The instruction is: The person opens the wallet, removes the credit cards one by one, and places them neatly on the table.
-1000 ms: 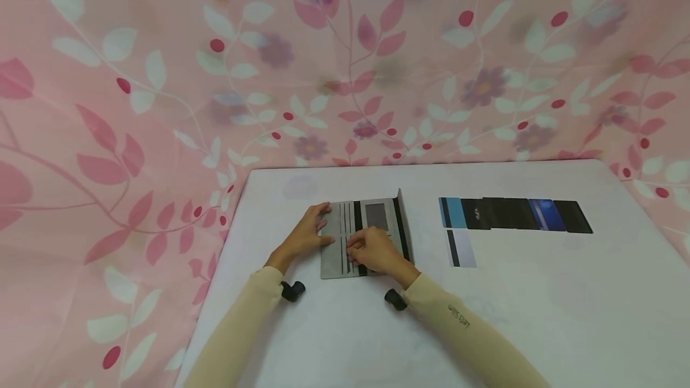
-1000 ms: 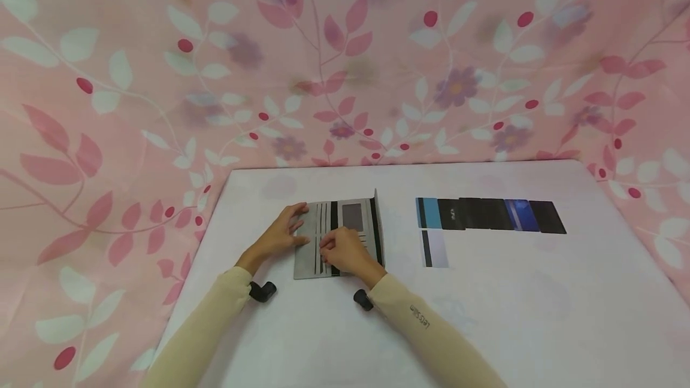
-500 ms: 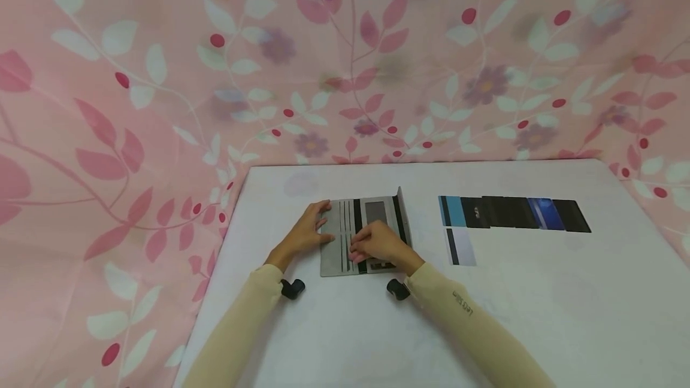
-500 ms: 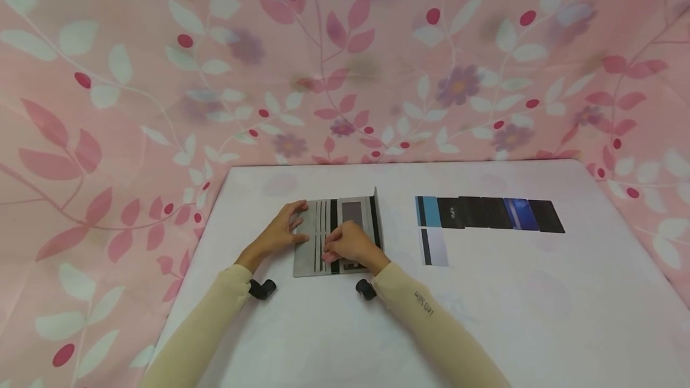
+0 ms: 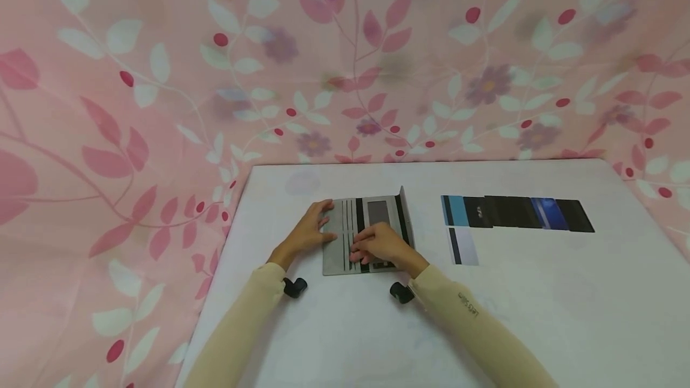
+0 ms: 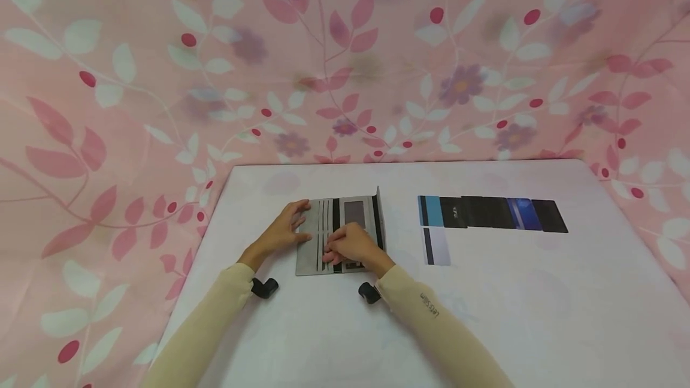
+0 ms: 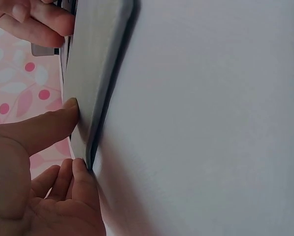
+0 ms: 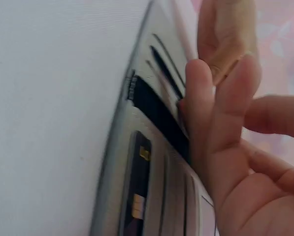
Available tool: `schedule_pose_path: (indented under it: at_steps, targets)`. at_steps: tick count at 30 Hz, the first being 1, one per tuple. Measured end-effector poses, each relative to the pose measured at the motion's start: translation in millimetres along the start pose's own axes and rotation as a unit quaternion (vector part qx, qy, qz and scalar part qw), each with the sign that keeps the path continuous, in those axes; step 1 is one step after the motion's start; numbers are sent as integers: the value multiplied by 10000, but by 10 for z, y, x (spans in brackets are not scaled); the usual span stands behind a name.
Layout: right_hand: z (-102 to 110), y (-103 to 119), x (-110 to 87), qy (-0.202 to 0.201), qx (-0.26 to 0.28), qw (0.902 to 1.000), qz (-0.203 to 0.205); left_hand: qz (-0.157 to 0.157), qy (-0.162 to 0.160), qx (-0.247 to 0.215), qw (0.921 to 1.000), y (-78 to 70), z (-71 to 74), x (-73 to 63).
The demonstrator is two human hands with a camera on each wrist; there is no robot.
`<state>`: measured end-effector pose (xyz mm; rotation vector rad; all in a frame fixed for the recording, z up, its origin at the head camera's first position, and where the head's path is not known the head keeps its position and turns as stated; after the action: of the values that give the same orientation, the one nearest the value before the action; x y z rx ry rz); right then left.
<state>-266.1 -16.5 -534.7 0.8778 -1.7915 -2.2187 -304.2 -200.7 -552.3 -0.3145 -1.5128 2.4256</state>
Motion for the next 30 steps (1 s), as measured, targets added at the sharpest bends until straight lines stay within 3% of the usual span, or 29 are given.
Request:
schedule_pose_path:
  at_steps: [5, 13, 16, 20, 24, 30]
  targets:
    - [81, -23, 16, -366, -480, 9981, 78, 35, -7, -29, 10000, -15, -9, -1]
    - [47, -2, 48, -77, 446, 9987, -236, 54, 7, -36, 10000, 1, 12, 0]
    - [19, -19, 69, -84, 525, 9980, -355, 31, 16, -94, 10000, 0, 15, 0]
    - [-15, -14, 104, -129, -178, 9995, -213, -35, 33, -99, 9999, -6, 10, 6]
    - [-36, 3, 120, -167, -979, 9951, 30, -34, 90, -139, 9999, -13, -6, 8]
    - [-16, -9, 122, -384, -1054, 9937, 21, 35, 52, -100, 9999, -13, 10, 3]
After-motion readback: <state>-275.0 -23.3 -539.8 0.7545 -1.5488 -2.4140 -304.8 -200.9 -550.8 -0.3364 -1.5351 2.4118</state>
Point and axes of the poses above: each hand's wrist, its own x-axis towards the middle knuckle, its own z-axis out of the back of the hand, y = z × x, the point moved 6 cm from there along x, towards the middle knuckle
